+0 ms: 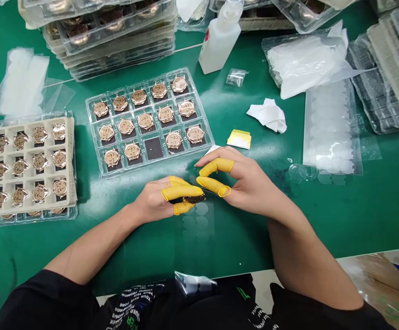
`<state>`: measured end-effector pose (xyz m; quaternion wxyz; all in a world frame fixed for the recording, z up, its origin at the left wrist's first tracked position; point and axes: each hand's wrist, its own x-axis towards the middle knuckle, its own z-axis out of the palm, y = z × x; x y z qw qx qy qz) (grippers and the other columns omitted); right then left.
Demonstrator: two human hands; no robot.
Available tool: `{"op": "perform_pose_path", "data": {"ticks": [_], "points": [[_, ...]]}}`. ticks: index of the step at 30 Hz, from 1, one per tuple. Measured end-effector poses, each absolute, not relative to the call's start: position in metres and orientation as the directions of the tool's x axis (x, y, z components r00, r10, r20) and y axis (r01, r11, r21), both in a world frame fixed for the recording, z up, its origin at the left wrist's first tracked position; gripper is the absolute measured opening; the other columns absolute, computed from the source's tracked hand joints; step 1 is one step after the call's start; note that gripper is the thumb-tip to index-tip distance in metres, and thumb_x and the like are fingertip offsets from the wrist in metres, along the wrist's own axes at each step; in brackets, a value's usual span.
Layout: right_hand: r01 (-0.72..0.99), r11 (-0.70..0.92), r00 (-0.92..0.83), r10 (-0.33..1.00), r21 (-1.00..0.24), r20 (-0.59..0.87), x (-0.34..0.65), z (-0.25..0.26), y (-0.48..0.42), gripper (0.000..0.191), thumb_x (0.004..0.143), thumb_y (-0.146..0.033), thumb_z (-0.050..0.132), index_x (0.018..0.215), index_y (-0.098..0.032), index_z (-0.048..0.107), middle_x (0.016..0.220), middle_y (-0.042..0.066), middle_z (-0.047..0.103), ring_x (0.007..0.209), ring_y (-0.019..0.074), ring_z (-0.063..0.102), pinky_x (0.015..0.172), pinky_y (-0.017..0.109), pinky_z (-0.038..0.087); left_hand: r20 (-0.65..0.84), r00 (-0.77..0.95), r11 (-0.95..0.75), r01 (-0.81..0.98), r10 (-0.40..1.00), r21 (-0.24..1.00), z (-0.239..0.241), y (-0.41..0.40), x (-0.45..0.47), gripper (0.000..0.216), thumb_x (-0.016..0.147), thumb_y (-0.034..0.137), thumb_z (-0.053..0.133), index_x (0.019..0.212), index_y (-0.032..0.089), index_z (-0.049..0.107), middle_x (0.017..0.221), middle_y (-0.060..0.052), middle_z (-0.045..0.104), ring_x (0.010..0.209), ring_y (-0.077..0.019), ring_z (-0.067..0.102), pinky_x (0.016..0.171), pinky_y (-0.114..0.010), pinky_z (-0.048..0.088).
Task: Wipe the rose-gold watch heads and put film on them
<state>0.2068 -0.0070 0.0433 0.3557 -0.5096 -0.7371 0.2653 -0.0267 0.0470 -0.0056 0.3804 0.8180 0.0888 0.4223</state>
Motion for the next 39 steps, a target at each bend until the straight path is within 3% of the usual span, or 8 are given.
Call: {"op": "perform_pose_path", "data": {"ticks": [2, 5, 7, 9, 12, 17, 32, 39], "points": [[0.534, 0.303, -0.158, 0.953, -0.789, 0.259, 0.206, 0.043, -0.007, 0.005, 0.093, -0.021, 0.071, 0.091, -0.025, 0.068, 0.114, 0.004, 0.076, 0.103, 0.0227, 0.07, 0.091, 0.043, 0.053, 0.562, 0.649, -0.648, -0.136, 0.513, 0.749, -0.006, 0.046, -0.028, 0.035, 0.088, 0.017, 0.084, 0.122, 0.025, 0.076, 0.096, -0.001, 0.086, 0.081, -0.0142, 0.081, 0.077, -0.023, 0.067], [0.374, 0.21, 0.133, 0.952, -0.903, 0.277, 0.198, 0.04, -0.01, 0.004, 0.092, -0.025, 0.072, 0.088, -0.027, 0.071, 0.111, 0.005, 0.073, 0.102, 0.0227, 0.068, 0.088, 0.042, 0.053, 0.275, 0.628, -0.386, 0.044, 0.728, 0.921, -0.005, 0.046, -0.029, 0.038, 0.081, 0.02, 0.089, 0.118, 0.023, 0.079, 0.098, -0.002, 0.086, 0.081, -0.0153, 0.082, 0.076, -0.023, 0.067], [0.242, 0.122, 0.28, 0.941, -0.962, 0.19, 0.188, 0.036, -0.014, 0.002, 0.091, -0.028, 0.074, 0.09, -0.028, 0.073, 0.108, 0.004, 0.072, 0.099, 0.0218, 0.066, 0.082, 0.039, 0.053, 0.056, 0.572, -0.147, 0.114, 0.818, 0.983, -0.005, 0.048, -0.029, 0.046, 0.076, 0.023, 0.091, 0.12, 0.021, 0.079, 0.101, -0.004, 0.086, 0.087, -0.0189, 0.083, 0.081, -0.028, 0.069], [0.18, 0.01, 0.295, 0.953, -0.984, 0.064, 0.178, 0.03, -0.017, 0.004, 0.088, -0.03, 0.076, 0.092, -0.028, 0.075, 0.111, 0.003, 0.073, 0.098, 0.0213, 0.066, 0.078, 0.037, 0.051, -0.051, 0.542, -0.013, 0.113, 0.839, 0.993, -0.005, 0.049, -0.028, 0.049, 0.073, 0.025, 0.092, 0.12, 0.02, 0.078, 0.104, -0.005, 0.086, 0.093, -0.0218, 0.083, 0.087, -0.032, 0.069], [0.152, -0.111, 0.24, 0.968, -0.982, -0.072, 0.167, 0.022, -0.02, 0.008, 0.086, -0.032, 0.077, 0.094, -0.028, 0.077, 0.117, 0.003, 0.075, 0.098, 0.021, 0.066, 0.08, 0.037, 0.05, -0.071, 0.538, 0.017, 0.105, 0.84, 0.994, -0.005, 0.05, -0.027, 0.05, 0.072, 0.027, 0.093, 0.119, 0.02, 0.079, 0.107, -0.005, 0.086, 0.094, -0.0217, 0.083, 0.089, -0.033, 0.068], [0.093, -0.163, 0.211, 0.967, -0.982, -0.141, 0.163, 0.016, -0.021, 0.009, 0.089, -0.036, 0.079, 0.094, -0.029, 0.078, 0.113, 0.002, 0.078, 0.1, 0.0222, 0.067, 0.091, 0.042, 0.051, -0.084, 0.539, 0.02, 0.123, 0.838, 0.992, -0.003, 0.049, -0.026, 0.05, 0.073, 0.029, 0.091, 0.121, 0.021, 0.079, 0.104, -0.004, 0.085, 0.089, -0.0195, 0.081, 0.087, -0.032, 0.068], [0.18, -0.146, 0.296, 0.951, -0.973, -0.088, 0.15, 0.008, -0.026, 0.022, 0.092, -0.049, 0.077, 0.097, -0.028, 0.076, 0.11, 0.005, 0.077, 0.102, 0.0224, 0.066, 0.093, 0.043, 0.055, -0.04, 0.534, -0.001, 0.076, 0.845, 0.997, -0.006, 0.047, -0.025, 0.049, 0.073, 0.026, 0.092, 0.119, 0.023, 0.078, 0.099, -0.001, 0.084, 0.086, -0.0169, 0.081, 0.085, -0.028, 0.066], [0.256, -0.103, 0.295, 0.955, -0.961, -0.024, 0.149, 0.01, -0.026, 0.015, 0.093, -0.042, 0.076, 0.097, -0.028, 0.075, 0.109, 0.005, 0.078, 0.101, 0.0229, 0.066, 0.09, 0.042, 0.055, -0.066, 0.542, 0.002, 0.118, 0.838, 0.993, -0.003, 0.048, -0.026, 0.049, 0.074, 0.026, 0.09, 0.121, 0.022, 0.077, 0.096, -0.002, 0.084, 0.084, -0.0181, 0.08, 0.084, -0.031, 0.066]]}}
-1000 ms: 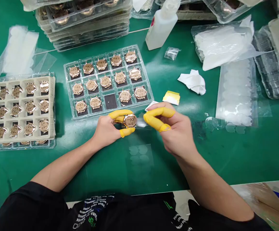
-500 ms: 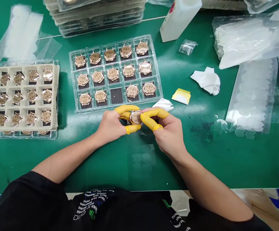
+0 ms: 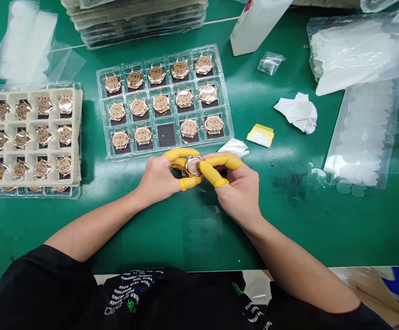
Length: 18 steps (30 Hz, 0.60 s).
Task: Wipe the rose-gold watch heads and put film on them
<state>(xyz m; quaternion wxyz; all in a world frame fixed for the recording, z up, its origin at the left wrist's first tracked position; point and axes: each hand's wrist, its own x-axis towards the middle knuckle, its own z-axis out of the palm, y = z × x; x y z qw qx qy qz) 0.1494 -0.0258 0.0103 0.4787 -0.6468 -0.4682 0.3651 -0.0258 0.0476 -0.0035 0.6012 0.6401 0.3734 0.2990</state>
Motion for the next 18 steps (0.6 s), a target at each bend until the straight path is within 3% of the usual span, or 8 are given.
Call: {"op": "perform_pose_path", "data": {"ticks": [11, 14, 16, 18], "points": [[0.312, -0.068, 0.279, 0.96, -0.948, 0.023, 0.145, 0.011, -0.028, 0.013, 0.095, -0.039, 0.073, 0.101, -0.028, 0.074, 0.107, 0.005, 0.077, 0.099, 0.022, 0.067, 0.084, 0.039, 0.053, -0.072, 0.541, 0.009, 0.117, 0.838, 0.993, -0.002, 0.047, -0.026, 0.048, 0.075, 0.025, 0.089, 0.121, 0.022, 0.077, 0.096, -0.001, 0.084, 0.084, -0.0175, 0.08, 0.083, -0.03, 0.066], [0.353, -0.008, 0.384, 0.913, -0.936, 0.137, 0.162, 0.012, -0.019, 0.022, 0.099, -0.047, 0.068, 0.108, -0.028, 0.072, 0.108, 0.007, 0.075, 0.096, 0.0228, 0.068, 0.084, 0.042, 0.053, -0.093, 0.527, 0.04, 0.111, 0.845, 0.993, -0.002, 0.048, -0.025, 0.05, 0.072, 0.026, 0.092, 0.119, 0.021, 0.077, 0.1, -0.003, 0.085, 0.087, -0.0192, 0.081, 0.083, -0.031, 0.067], [0.498, 0.014, 0.467, 0.838, -0.867, 0.282, 0.187, 0.011, -0.01, 0.028, 0.1, -0.049, 0.067, 0.113, -0.025, 0.073, 0.108, 0.01, 0.074, 0.095, 0.0245, 0.066, 0.087, 0.046, 0.05, -0.113, 0.516, 0.058, 0.122, 0.849, 0.991, -0.001, 0.048, -0.024, 0.052, 0.07, 0.027, 0.093, 0.118, 0.021, 0.077, 0.098, -0.003, 0.085, 0.087, -0.02, 0.081, 0.084, -0.032, 0.067], [0.721, -0.081, 0.436, 0.825, -0.688, 0.36, 0.218, 0.008, -0.001, 0.034, 0.095, -0.046, 0.074, 0.118, -0.022, 0.076, 0.11, 0.015, 0.073, 0.103, 0.0294, 0.062, 0.096, 0.053, 0.043, -0.12, 0.515, 0.064, 0.126, 0.849, 0.99, -0.001, 0.048, -0.024, 0.052, 0.069, 0.026, 0.093, 0.118, 0.021, 0.077, 0.095, -0.003, 0.085, 0.086, -0.0197, 0.081, 0.084, -0.032, 0.067]]}}
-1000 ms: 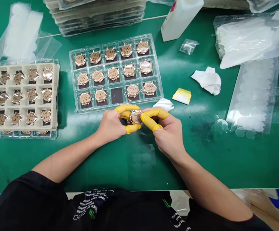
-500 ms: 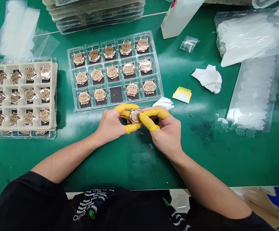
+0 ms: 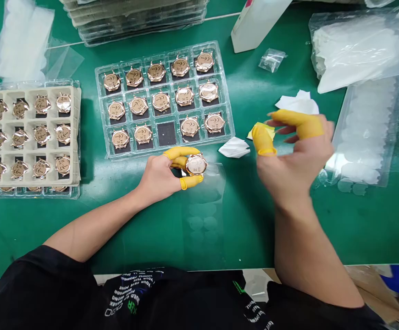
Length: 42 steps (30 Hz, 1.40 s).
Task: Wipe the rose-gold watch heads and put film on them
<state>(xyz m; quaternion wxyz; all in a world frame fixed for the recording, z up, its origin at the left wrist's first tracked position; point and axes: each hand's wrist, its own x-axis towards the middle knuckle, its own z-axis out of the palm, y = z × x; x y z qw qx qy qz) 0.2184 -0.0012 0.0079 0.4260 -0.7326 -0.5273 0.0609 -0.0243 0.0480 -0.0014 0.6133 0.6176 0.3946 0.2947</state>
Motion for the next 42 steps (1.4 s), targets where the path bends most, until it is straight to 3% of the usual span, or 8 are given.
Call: {"op": "perform_pose_path", "data": {"ticks": [3, 7, 13, 19, 23, 30, 38, 42], "points": [[0.864, -0.268, 0.395, 0.886, -0.427, 0.243, 0.255, -0.003, 0.005, 0.047, 0.081, -0.042, 0.087, 0.122, -0.02, 0.079, 0.114, 0.018, 0.071, 0.109, 0.0349, 0.055, 0.093, 0.058, 0.034, -0.116, 0.52, 0.066, 0.112, 0.846, 0.991, -0.002, 0.048, -0.024, 0.053, 0.069, 0.027, 0.094, 0.119, 0.021, 0.077, 0.093, -0.003, 0.084, 0.082, -0.0185, 0.08, 0.08, -0.032, 0.067], [0.888, -0.307, 0.383, 0.906, -0.341, 0.18, 0.272, -0.016, 0.0, 0.034, 0.072, -0.024, 0.087, 0.105, -0.019, 0.082, 0.093, 0.011, 0.064, 0.092, 0.0267, 0.052, 0.083, 0.051, 0.034, -0.107, 0.52, 0.056, 0.112, 0.847, 0.992, -0.002, 0.048, -0.024, 0.053, 0.069, 0.028, 0.093, 0.119, 0.022, 0.077, 0.092, -0.002, 0.084, 0.079, -0.0181, 0.079, 0.078, -0.032, 0.067], [0.849, -0.285, 0.389, 0.907, -0.444, 0.161, 0.273, 0.0, -0.007, 0.01, 0.083, -0.017, 0.074, 0.081, -0.024, 0.067, 0.084, 0.006, 0.053, 0.072, 0.0183, 0.045, 0.071, 0.042, 0.039, -0.085, 0.518, 0.026, 0.12, 0.851, 0.992, -0.003, 0.048, -0.025, 0.051, 0.07, 0.027, 0.092, 0.119, 0.021, 0.077, 0.093, -0.002, 0.084, 0.082, -0.0179, 0.079, 0.082, -0.032, 0.068], [0.436, -0.1, 0.16, 0.987, -0.894, -0.032, 0.208, 0.039, -0.023, 0.015, 0.096, -0.037, 0.066, 0.091, -0.027, 0.055, 0.079, 0.002, 0.063, 0.062, 0.0171, 0.059, 0.054, 0.034, 0.045, -0.068, 0.503, 0.004, 0.126, 0.862, 0.992, -0.004, 0.047, -0.024, 0.051, 0.07, 0.028, 0.092, 0.118, 0.021, 0.077, 0.095, -0.003, 0.085, 0.08, -0.0181, 0.08, 0.078, -0.03, 0.068], [0.695, 0.056, 0.118, 0.974, -0.717, 0.191, 0.166, 0.037, -0.026, 0.024, 0.094, -0.034, 0.063, 0.079, -0.026, 0.047, 0.078, 0.004, 0.058, 0.066, 0.0181, 0.052, 0.057, 0.035, 0.04, -0.054, 0.49, -0.01, 0.127, 0.87, 0.992, -0.004, 0.045, -0.024, 0.05, 0.07, 0.027, 0.092, 0.118, 0.022, 0.078, 0.096, -0.001, 0.085, 0.082, -0.0176, 0.081, 0.081, -0.029, 0.067], [0.786, 0.087, 0.057, 0.976, -0.612, 0.212, 0.146, 0.019, -0.022, 0.016, 0.083, -0.021, 0.057, 0.098, -0.026, 0.055, 0.099, 0.008, 0.071, 0.082, 0.0252, 0.064, 0.061, 0.037, 0.043, -0.049, 0.499, -0.042, 0.17, 0.865, 0.984, -0.005, 0.043, -0.026, 0.048, 0.069, 0.02, 0.089, 0.116, 0.021, 0.08, 0.09, 0.001, 0.084, 0.078, -0.0154, 0.078, 0.079, -0.028, 0.065], [0.757, 0.096, 0.123, 0.95, -0.646, 0.285, 0.145, 0.006, -0.029, 0.019, 0.079, -0.016, 0.057, 0.094, -0.026, 0.056, 0.095, 0.007, 0.077, 0.072, 0.0228, 0.067, 0.062, 0.037, 0.047, -0.076, 0.529, 0.01, 0.125, 0.845, 0.992, -0.006, 0.042, -0.028, 0.048, 0.069, 0.022, 0.09, 0.116, 0.019, 0.08, 0.091, -0.001, 0.085, 0.077, -0.0159, 0.077, 0.078, -0.028, 0.065], [0.61, -0.022, 0.2, 0.972, -0.792, 0.127, 0.15, 0.002, -0.026, 0.01, 0.088, -0.023, 0.063, 0.094, -0.027, 0.057, 0.075, 0.002, 0.071, 0.062, 0.0201, 0.065, 0.06, 0.036, 0.05, -0.069, 0.542, 0.026, 0.087, 0.837, 0.996, -0.006, 0.042, -0.027, 0.049, 0.07, 0.025, 0.091, 0.118, 0.02, 0.08, 0.093, -0.001, 0.084, 0.08, -0.0171, 0.079, 0.08, -0.028, 0.066]]}}
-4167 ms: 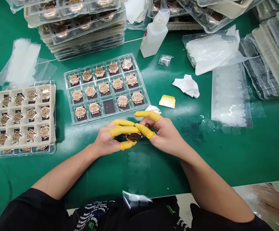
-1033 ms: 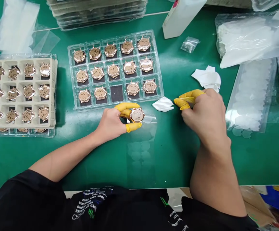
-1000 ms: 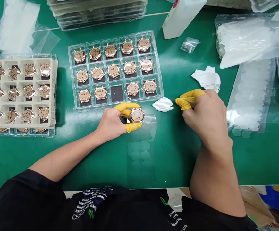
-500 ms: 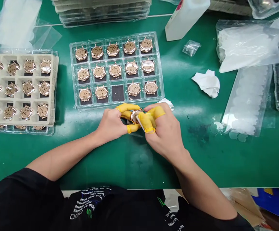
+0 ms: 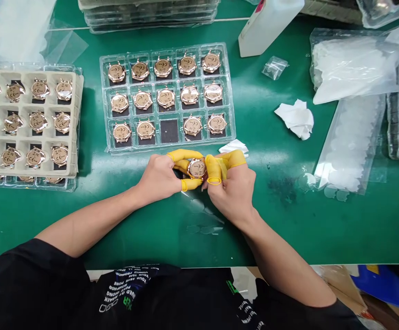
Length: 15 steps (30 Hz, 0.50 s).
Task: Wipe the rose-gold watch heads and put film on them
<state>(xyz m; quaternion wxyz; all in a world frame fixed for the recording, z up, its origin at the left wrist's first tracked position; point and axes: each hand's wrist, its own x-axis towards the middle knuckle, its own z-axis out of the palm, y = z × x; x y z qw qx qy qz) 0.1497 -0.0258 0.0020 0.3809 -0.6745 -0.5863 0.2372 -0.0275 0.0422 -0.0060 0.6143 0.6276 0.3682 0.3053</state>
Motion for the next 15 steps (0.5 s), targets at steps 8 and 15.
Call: {"op": "perform_pose_path", "data": {"ticks": [8, 15], "points": [[0.834, -0.205, 0.343, 0.92, -0.512, 0.191, 0.215, 0.037, -0.02, 0.028, 0.088, -0.049, 0.07, 0.09, -0.021, 0.066, 0.092, 0.01, 0.069, 0.09, 0.0296, 0.066, 0.081, 0.05, 0.052, -0.104, 0.488, 0.089, 0.054, 0.867, 0.995, -0.006, 0.048, -0.025, 0.054, 0.068, 0.027, 0.093, 0.119, 0.019, 0.078, 0.091, -0.003, 0.084, 0.079, -0.0178, 0.078, 0.075, -0.029, 0.066], [0.663, 0.006, 0.145, 0.98, -0.748, 0.137, 0.181, 0.026, -0.017, 0.044, 0.096, -0.046, 0.069, 0.137, -0.029, 0.062, 0.107, 0.007, 0.073, 0.091, 0.0233, 0.063, 0.081, 0.042, 0.053, 0.0, 0.561, -0.076, 0.112, 0.828, 0.991, -0.007, 0.044, -0.027, 0.044, 0.076, 0.023, 0.087, 0.119, 0.025, 0.079, 0.096, 0.002, 0.084, 0.08, -0.0152, 0.078, 0.08, -0.028, 0.064]]}}
